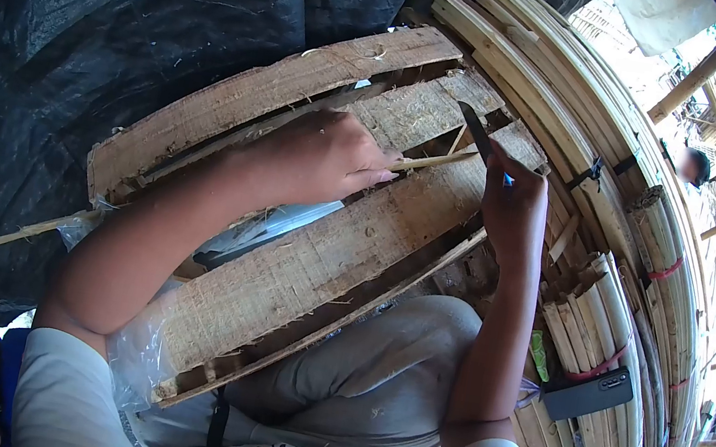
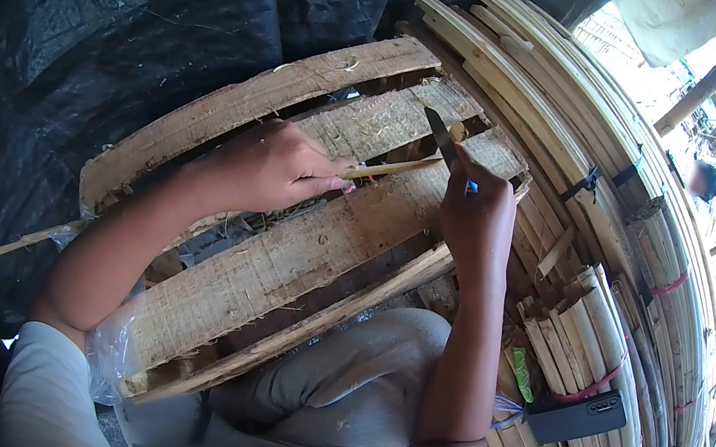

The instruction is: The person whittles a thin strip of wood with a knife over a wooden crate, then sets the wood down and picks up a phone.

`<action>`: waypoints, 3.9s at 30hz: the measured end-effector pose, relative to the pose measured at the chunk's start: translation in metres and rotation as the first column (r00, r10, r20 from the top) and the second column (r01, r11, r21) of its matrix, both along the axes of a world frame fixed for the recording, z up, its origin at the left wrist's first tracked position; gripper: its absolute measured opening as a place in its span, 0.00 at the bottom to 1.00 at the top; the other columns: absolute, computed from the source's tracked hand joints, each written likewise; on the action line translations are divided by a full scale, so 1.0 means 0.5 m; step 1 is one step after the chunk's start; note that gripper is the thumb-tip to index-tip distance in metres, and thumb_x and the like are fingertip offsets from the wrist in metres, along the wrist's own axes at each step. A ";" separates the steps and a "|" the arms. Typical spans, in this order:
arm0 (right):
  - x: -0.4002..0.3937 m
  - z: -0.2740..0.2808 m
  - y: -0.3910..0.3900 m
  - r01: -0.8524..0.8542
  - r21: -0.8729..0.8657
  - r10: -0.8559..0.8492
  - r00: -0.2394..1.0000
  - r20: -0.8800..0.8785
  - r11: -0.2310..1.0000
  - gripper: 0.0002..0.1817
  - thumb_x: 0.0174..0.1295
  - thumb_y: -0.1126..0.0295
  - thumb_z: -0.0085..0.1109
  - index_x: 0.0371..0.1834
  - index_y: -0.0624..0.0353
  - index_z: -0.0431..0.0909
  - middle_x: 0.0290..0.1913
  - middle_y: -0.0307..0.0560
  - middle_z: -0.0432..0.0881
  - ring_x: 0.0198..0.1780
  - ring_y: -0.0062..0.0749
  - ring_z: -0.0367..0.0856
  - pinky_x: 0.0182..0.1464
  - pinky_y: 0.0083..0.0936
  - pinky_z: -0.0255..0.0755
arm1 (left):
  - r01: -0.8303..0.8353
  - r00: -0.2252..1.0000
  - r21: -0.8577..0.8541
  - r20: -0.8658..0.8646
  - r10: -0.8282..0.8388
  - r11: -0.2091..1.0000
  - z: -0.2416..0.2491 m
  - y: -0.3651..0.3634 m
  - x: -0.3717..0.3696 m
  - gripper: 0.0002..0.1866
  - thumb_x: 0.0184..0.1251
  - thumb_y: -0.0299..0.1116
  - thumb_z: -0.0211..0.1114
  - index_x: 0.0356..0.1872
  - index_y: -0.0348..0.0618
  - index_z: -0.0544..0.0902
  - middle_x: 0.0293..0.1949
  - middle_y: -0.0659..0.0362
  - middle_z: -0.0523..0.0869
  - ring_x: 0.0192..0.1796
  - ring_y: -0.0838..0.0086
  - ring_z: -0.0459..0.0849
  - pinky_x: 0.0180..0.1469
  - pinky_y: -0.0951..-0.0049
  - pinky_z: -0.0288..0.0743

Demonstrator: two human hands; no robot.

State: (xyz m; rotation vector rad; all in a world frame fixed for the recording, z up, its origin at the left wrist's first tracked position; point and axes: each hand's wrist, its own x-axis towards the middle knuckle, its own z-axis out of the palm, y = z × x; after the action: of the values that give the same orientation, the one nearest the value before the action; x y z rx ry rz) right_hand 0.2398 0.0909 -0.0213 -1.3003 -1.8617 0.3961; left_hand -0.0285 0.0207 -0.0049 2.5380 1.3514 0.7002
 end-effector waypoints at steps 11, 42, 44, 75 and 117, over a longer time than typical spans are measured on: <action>-0.002 0.006 -0.006 -0.011 -0.055 0.009 0.999 -0.043 0.998 0.17 0.75 0.67 0.59 0.59 0.61 0.88 0.48 0.70 0.89 0.53 0.51 0.92 0.55 0.35 0.81 | 0.005 1.000 0.011 0.024 -0.005 1.000 0.001 -0.001 0.004 0.10 0.74 0.31 0.69 0.49 0.37 0.91 0.34 0.42 0.89 0.32 0.54 0.89 0.40 0.57 0.81; -0.015 0.035 -0.025 0.213 -0.201 -0.157 0.953 0.259 0.956 0.32 0.79 0.49 0.53 0.30 0.71 0.86 0.29 0.73 0.83 0.38 0.72 0.85 0.45 0.54 0.78 | -0.014 1.000 0.027 -0.014 0.015 1.000 0.007 -0.004 0.005 0.12 0.74 0.33 0.70 0.49 0.38 0.92 0.34 0.44 0.91 0.34 0.54 0.91 0.43 0.59 0.82; -0.035 0.044 -0.055 0.185 -0.248 -0.120 0.959 0.255 0.951 0.32 0.80 0.50 0.52 0.29 0.71 0.85 0.29 0.74 0.83 0.39 0.72 0.85 0.46 0.55 0.78 | -0.030 0.999 0.022 -0.020 0.030 0.999 0.010 -0.008 0.010 0.12 0.74 0.34 0.70 0.49 0.38 0.92 0.35 0.44 0.91 0.35 0.54 0.91 0.43 0.59 0.82; -0.030 0.040 -0.048 0.118 0.122 -0.113 0.992 -0.049 0.985 0.16 0.78 0.63 0.58 0.39 0.67 0.85 0.20 0.58 0.78 0.21 0.49 0.79 0.29 0.38 0.71 | -0.312 0.949 -0.099 0.015 0.314 0.945 0.049 -0.032 0.005 0.30 0.72 0.35 0.73 0.73 0.45 0.76 0.55 0.44 0.88 0.61 0.47 0.85 0.61 0.49 0.79; -0.023 0.022 -0.063 0.256 0.018 -0.256 0.958 0.128 0.967 0.08 0.69 0.64 0.68 0.39 0.57 0.86 0.29 0.63 0.86 0.35 0.61 0.88 0.40 0.46 0.79 | 0.016 0.990 0.097 0.140 -0.030 0.995 -0.005 0.012 -0.018 0.14 0.69 0.34 0.75 0.52 0.42 0.92 0.36 0.47 0.91 0.39 0.54 0.90 0.48 0.59 0.83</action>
State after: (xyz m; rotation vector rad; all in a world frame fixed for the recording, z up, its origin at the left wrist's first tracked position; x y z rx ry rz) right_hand 0.2282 0.0593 -0.0104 -1.5752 -1.7667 0.1762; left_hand -0.0377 0.0266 -0.0076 2.5167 1.2695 0.9420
